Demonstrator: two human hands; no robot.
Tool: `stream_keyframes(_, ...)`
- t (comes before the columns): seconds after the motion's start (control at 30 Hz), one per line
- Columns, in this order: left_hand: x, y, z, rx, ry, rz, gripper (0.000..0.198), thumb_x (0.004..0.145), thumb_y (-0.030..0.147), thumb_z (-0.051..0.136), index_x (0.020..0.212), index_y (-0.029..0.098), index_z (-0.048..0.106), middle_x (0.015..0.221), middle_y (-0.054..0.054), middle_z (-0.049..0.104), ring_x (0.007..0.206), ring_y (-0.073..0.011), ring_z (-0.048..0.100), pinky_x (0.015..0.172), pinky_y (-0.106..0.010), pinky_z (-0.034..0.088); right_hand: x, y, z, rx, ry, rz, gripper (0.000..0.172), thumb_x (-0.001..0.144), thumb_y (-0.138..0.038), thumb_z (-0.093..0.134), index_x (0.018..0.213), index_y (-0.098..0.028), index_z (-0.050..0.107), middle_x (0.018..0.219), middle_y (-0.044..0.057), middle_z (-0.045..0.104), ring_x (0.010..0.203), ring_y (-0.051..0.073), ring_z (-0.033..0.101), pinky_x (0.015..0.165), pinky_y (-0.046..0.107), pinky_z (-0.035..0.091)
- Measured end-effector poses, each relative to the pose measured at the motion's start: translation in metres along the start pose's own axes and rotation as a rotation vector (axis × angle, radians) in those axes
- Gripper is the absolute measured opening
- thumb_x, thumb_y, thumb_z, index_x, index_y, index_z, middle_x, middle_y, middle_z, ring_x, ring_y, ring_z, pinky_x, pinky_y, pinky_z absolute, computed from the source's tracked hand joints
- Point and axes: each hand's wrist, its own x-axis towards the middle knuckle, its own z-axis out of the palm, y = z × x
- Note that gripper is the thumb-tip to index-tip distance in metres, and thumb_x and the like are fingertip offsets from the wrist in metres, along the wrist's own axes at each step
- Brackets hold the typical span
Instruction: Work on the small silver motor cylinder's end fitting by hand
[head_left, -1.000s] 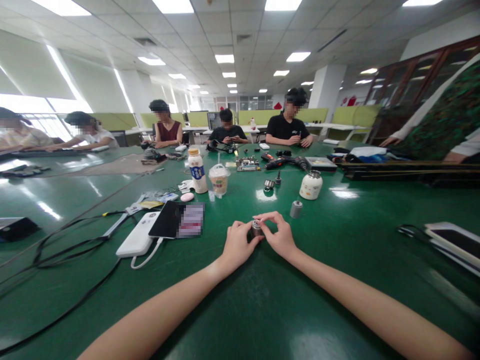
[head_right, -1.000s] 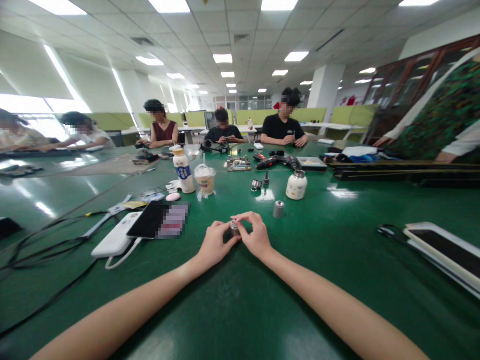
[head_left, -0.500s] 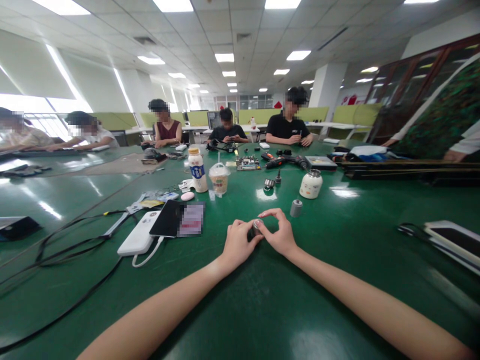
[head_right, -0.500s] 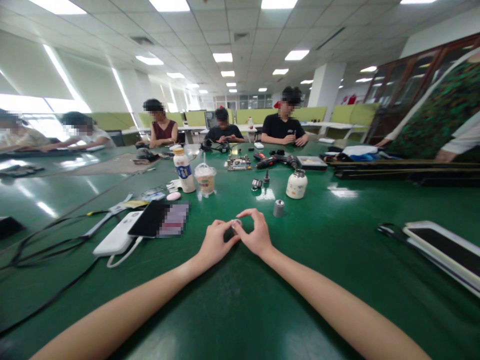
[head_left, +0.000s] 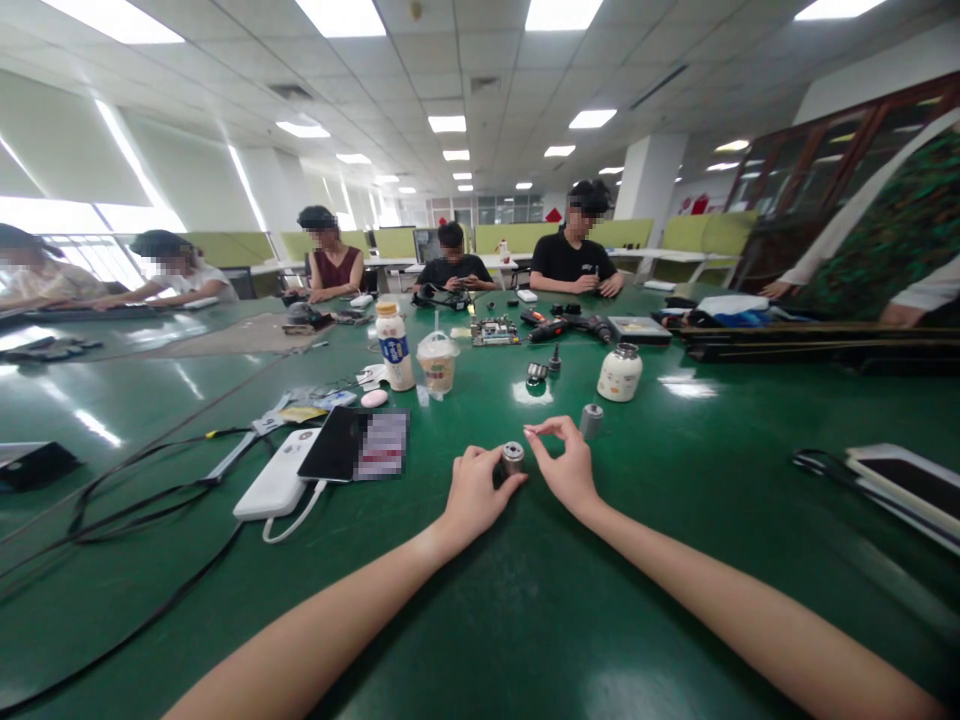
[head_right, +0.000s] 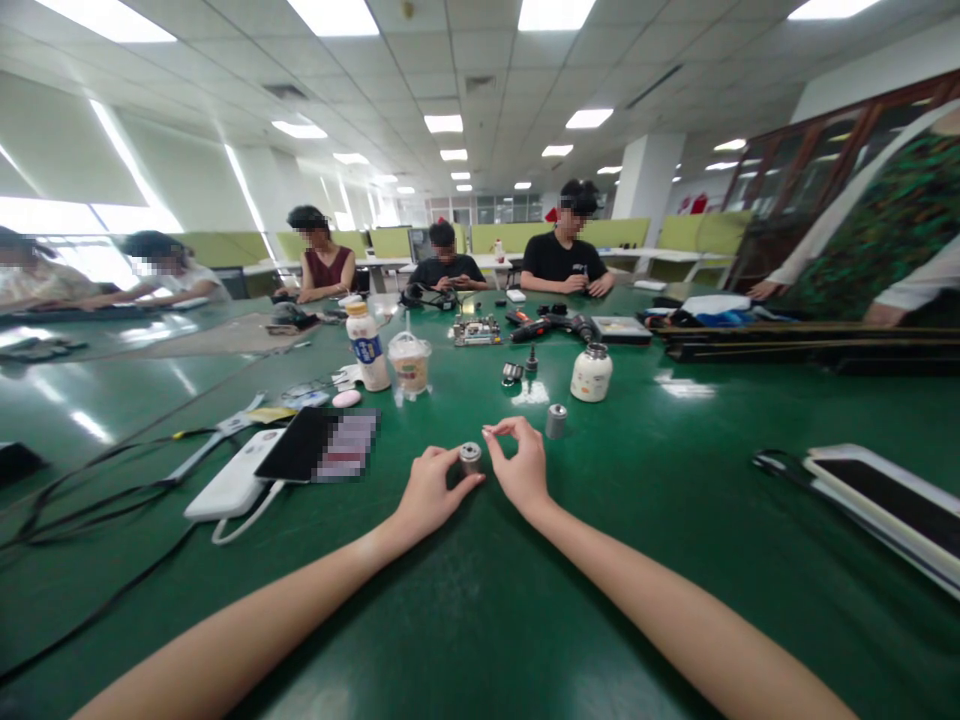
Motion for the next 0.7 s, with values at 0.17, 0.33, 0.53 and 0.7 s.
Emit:
stream_keyframes(0.17,0.0,0.0,0.002,0.0,0.001,-0.017,0.022,0.084,0.033,0.07,0.103,0.023,0.067,0.093,-0.004,0.072,0.094,-0.0254,0.057,0.081,-0.037,0.039,-0.001,0.014,-0.001,-0.06,-0.119,0.062,0.01,0.075,-0.023,0.071,0.078,-0.025,0.062,0.076,-0.002,0.074,0.078,0.023,0.071,0.078,0.041,0.055)
stream_keyframes(0.33,0.0,-0.001,0.002,-0.007,0.009,-0.031,0.024,0.084,0.031,0.07,0.106,0.022,0.067,0.095,-0.005,0.071,0.095,-0.0259,0.057,0.081,-0.037,0.039,-0.003,0.021,-0.001,-0.063,-0.151,0.099,0.01,0.071,-0.022,0.073,0.075,-0.025,0.064,0.076,-0.003,0.075,0.075,0.023,0.073,0.074,0.04,0.056)
stream_keyframes(0.53,0.001,-0.003,0.002,-0.016,-0.003,-0.034,0.021,0.083,0.034,0.07,0.102,0.023,0.068,0.093,-0.005,0.071,0.093,-0.0254,0.057,0.081,-0.036,0.041,0.001,0.006,0.001,0.074,-0.066,0.044,0.012,0.085,-0.03,0.064,0.079,-0.024,0.056,0.09,0.005,0.076,0.091,0.024,0.073,0.085,0.041,0.056)
stream_keyframes(0.7,0.001,-0.003,0.001,-0.011,0.0,-0.007,0.029,0.083,0.03,0.071,0.111,0.025,0.066,0.092,-0.004,0.07,0.092,-0.0246,0.056,0.08,-0.036,0.041,-0.005,-0.008,0.003,0.152,-0.069,-0.044,0.011,0.089,-0.033,0.061,0.085,-0.025,0.055,0.095,0.004,0.075,0.094,0.023,0.072,0.087,0.041,0.057)
